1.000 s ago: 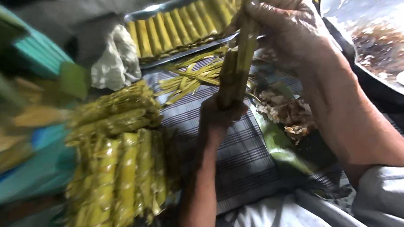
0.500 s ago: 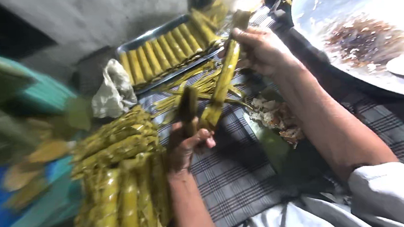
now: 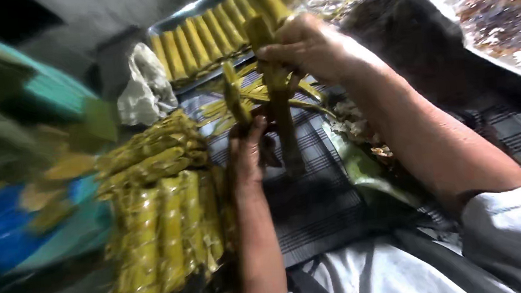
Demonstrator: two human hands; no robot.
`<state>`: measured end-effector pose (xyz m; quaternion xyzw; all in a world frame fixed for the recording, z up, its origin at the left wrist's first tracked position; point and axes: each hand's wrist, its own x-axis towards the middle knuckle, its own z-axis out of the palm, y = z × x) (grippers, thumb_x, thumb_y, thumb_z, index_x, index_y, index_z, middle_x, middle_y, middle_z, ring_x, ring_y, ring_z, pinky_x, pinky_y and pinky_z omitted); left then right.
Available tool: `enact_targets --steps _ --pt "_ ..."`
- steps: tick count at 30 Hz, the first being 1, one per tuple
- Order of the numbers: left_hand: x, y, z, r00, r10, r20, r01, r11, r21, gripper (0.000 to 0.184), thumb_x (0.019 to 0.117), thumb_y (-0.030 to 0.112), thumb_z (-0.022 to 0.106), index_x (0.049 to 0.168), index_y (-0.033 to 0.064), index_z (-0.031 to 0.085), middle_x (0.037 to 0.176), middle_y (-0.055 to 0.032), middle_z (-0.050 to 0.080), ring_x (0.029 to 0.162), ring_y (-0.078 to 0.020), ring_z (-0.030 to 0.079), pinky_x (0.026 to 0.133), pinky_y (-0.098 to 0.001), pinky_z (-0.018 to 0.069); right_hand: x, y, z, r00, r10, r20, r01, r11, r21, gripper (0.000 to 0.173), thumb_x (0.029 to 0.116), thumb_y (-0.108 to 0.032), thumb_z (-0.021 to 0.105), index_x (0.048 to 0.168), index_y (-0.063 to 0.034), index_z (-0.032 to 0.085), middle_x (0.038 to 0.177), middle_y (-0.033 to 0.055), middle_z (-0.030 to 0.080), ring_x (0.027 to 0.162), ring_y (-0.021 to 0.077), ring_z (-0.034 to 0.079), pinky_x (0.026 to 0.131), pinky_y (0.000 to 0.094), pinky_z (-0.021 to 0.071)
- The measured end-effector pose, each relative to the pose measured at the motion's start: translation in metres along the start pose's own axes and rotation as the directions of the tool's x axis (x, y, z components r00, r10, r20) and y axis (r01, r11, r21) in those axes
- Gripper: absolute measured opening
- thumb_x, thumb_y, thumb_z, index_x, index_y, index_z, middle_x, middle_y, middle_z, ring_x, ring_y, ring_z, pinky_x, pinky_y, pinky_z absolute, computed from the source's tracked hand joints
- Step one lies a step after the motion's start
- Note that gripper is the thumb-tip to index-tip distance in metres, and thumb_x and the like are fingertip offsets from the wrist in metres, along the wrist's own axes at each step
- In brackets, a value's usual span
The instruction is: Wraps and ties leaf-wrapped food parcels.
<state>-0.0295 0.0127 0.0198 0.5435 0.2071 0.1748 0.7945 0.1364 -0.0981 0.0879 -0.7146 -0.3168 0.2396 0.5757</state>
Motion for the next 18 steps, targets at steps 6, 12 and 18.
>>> enact_targets --steps 6,12,18 --pt "0.006 -0.006 -0.003 0.989 -0.052 0.141 0.057 0.998 -0.03 0.012 0.0987 0.01 0.059 0.105 0.0143 0.069 0.086 0.0014 0.071 0.067 -0.0045 0.067 0.056 -0.0199 0.0564 0.005 0.015 0.034 0.985 -0.17 -0.004 0.163 0.95 -0.267 0.031 0.1011 -0.032 0.062 0.079 -0.0103 0.066 0.07 -0.0026 0.059 0.063 0.0061 0.055 0.061 0.0316 0.0474" --pt "0.007 -0.001 0.006 0.993 0.077 -0.084 -0.088 0.988 -0.13 0.01 0.096 0.004 0.064 0.104 0.0105 0.063 0.086 0.0011 0.071 0.074 -0.0071 0.069 0.065 -0.0242 0.0606 -0.05 0.025 0.06 0.992 0.118 0.051 -0.112 0.987 -0.111 0.048 0.1117 -0.043 0.033 0.107 -0.0114 0.068 0.081 0.0015 0.067 0.069 0.0115 0.066 0.064 0.0336 0.0581" --pt "0.004 -0.001 0.0 0.988 0.152 -0.003 -0.152 0.987 -0.052 0.016 0.0941 0.012 0.071 0.109 0.0161 0.07 0.104 -0.0003 0.076 0.082 -0.0039 0.071 0.059 -0.0153 0.0554 -0.092 0.036 0.05 0.953 0.219 0.209 -0.282 0.895 0.346 0.044 0.1113 -0.034 0.035 0.099 -0.0044 0.065 0.072 0.0062 0.068 0.051 0.0092 0.059 0.044 0.0203 0.0468"
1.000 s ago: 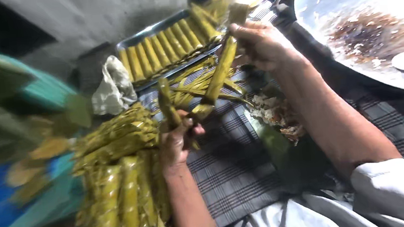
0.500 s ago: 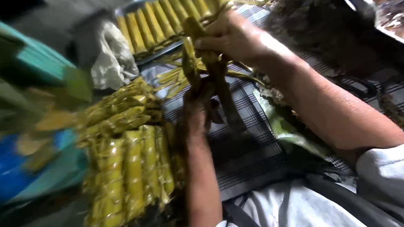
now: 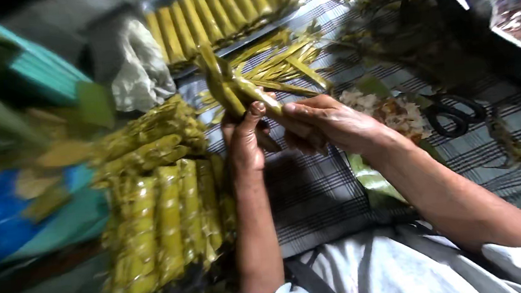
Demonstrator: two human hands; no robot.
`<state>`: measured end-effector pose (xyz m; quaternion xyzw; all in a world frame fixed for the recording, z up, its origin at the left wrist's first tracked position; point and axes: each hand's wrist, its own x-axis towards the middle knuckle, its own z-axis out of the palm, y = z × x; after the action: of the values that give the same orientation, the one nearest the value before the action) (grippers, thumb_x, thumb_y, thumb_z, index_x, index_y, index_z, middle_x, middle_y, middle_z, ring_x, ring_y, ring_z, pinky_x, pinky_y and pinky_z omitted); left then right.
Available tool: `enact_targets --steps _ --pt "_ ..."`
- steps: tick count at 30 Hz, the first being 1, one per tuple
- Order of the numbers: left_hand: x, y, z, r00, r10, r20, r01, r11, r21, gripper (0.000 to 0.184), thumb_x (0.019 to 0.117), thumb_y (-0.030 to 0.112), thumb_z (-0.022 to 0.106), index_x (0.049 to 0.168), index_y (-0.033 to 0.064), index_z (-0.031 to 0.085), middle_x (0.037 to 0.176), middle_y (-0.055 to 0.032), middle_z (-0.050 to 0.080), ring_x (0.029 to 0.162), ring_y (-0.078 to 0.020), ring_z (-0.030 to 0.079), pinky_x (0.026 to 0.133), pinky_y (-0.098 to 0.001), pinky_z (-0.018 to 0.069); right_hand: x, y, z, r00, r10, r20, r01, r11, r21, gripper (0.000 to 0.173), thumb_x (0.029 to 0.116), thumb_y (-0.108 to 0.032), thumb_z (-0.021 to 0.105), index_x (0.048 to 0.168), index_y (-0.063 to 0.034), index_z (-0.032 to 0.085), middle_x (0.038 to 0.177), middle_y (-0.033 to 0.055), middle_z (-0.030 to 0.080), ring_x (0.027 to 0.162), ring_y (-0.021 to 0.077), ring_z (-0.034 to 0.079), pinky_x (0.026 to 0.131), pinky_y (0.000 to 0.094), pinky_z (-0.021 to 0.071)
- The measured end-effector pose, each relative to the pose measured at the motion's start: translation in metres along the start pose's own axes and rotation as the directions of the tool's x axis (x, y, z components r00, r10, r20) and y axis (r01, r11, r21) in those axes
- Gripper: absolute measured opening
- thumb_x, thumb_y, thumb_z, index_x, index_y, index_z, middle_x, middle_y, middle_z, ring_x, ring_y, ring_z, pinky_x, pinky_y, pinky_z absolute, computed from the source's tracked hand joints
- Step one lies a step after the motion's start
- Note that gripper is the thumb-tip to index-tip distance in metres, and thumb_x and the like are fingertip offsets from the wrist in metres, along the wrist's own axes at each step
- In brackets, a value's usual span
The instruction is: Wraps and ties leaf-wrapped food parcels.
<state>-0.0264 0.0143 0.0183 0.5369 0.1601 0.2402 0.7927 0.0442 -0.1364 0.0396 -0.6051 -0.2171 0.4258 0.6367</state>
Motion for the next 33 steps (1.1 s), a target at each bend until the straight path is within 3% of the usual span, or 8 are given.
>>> enact_targets --steps 3,7,11,14,17,21,28,33 --pt "0.002 -0.002 -0.005 0.987 0.009 0.162 0.02 0.985 -0.173 0.022 0.0898 0.019 0.078 0.11 0.0134 0.071 0.105 -0.004 0.074 0.079 -0.0053 0.07 0.06 -0.0153 0.0556 -0.018 0.005 -0.017 0.986 -0.058 0.156 0.027 0.981 0.191 0.04 0.1086 -0.026 0.039 0.109 -0.0003 0.069 0.088 0.0137 0.073 0.071 0.018 0.072 0.064 0.0299 0.0627" --pt "0.004 -0.004 -0.008 0.945 0.05 0.324 0.041 0.963 -0.266 0.026 0.0892 0.023 0.079 0.111 0.0127 0.071 0.107 -0.0041 0.073 0.074 -0.0041 0.068 0.057 -0.0148 0.0545 -0.025 0.008 -0.03 0.958 -0.097 0.27 0.033 0.972 0.232 0.041 0.1018 -0.013 0.035 0.124 0.0004 0.067 0.105 0.0154 0.075 0.09 0.0241 0.075 0.08 0.0381 0.0642" --pt "0.003 -0.006 -0.008 0.938 0.073 0.339 0.017 0.967 -0.254 0.026 0.088 0.019 0.08 0.112 0.012 0.071 0.106 -0.0042 0.072 0.075 -0.0053 0.067 0.06 -0.0171 0.0558 -0.014 -0.002 -0.018 0.982 -0.037 0.188 0.0 0.981 0.196 0.05 0.1076 -0.046 0.04 0.112 -0.006 0.07 0.089 0.0084 0.075 0.073 0.016 0.073 0.065 0.0305 0.0633" --pt "0.003 -0.007 -0.007 0.944 0.075 0.321 0.014 0.964 -0.266 0.024 0.0873 0.019 0.08 0.109 0.0118 0.072 0.105 -0.0042 0.073 0.08 -0.0071 0.07 0.065 -0.0195 0.0583 -0.007 -0.001 -0.005 0.991 -0.074 0.108 0.049 0.976 0.213 0.04 0.1088 -0.034 0.045 0.1 -0.0032 0.07 0.074 0.0068 0.069 0.055 0.0104 0.064 0.049 0.0233 0.0562" --pt "0.004 -0.006 -0.01 0.949 0.039 0.313 0.045 0.966 -0.255 0.02 0.0941 0.024 0.074 0.111 0.0132 0.071 0.106 -0.0039 0.073 0.081 -0.0082 0.07 0.064 -0.0206 0.0589 -0.009 0.012 -0.007 0.978 -0.124 0.17 0.062 0.942 0.33 0.029 0.1077 -0.02 0.048 0.108 0.0006 0.069 0.085 0.0112 0.072 0.065 0.0135 0.069 0.058 0.0261 0.0612" --pt "0.001 -0.003 -0.006 0.985 -0.036 0.167 0.064 0.984 -0.167 0.017 0.0932 0.02 0.074 0.11 0.0155 0.072 0.107 -0.0031 0.074 0.088 -0.0078 0.072 0.067 -0.0187 0.0592 -0.026 0.022 -0.015 0.978 -0.135 0.156 0.089 0.958 0.274 0.029 0.1059 -0.009 0.049 0.127 0.0017 0.065 0.107 0.016 0.073 0.084 0.0196 0.073 0.075 0.0309 0.0636" --pt "0.006 0.001 0.005 0.984 -0.124 -0.125 0.107 0.984 -0.14 0.013 0.1027 0.007 0.052 0.103 0.0101 0.065 0.096 -0.0041 0.075 0.078 -0.0068 0.072 0.058 -0.0171 0.0562 -0.058 0.024 -0.021 0.986 -0.156 0.064 0.157 0.987 -0.018 0.019 0.104 -0.005 0.051 0.104 -0.0004 0.069 0.086 0.0064 0.075 0.068 0.0116 0.071 0.065 0.0238 0.0623" --pt "0.01 0.003 0.004 0.968 -0.095 -0.233 0.061 0.987 -0.149 0.021 0.104 0.002 0.047 0.093 0.0076 0.063 0.081 -0.0035 0.073 0.071 -0.0093 0.071 0.062 -0.0223 0.0599 -0.082 0.026 -0.034 0.99 -0.11 0.083 0.126 0.965 -0.229 0.018 0.1042 -0.011 0.053 0.106 -0.0063 0.071 0.087 -0.0035 0.075 0.071 0.0049 0.071 0.066 0.0196 0.0611"
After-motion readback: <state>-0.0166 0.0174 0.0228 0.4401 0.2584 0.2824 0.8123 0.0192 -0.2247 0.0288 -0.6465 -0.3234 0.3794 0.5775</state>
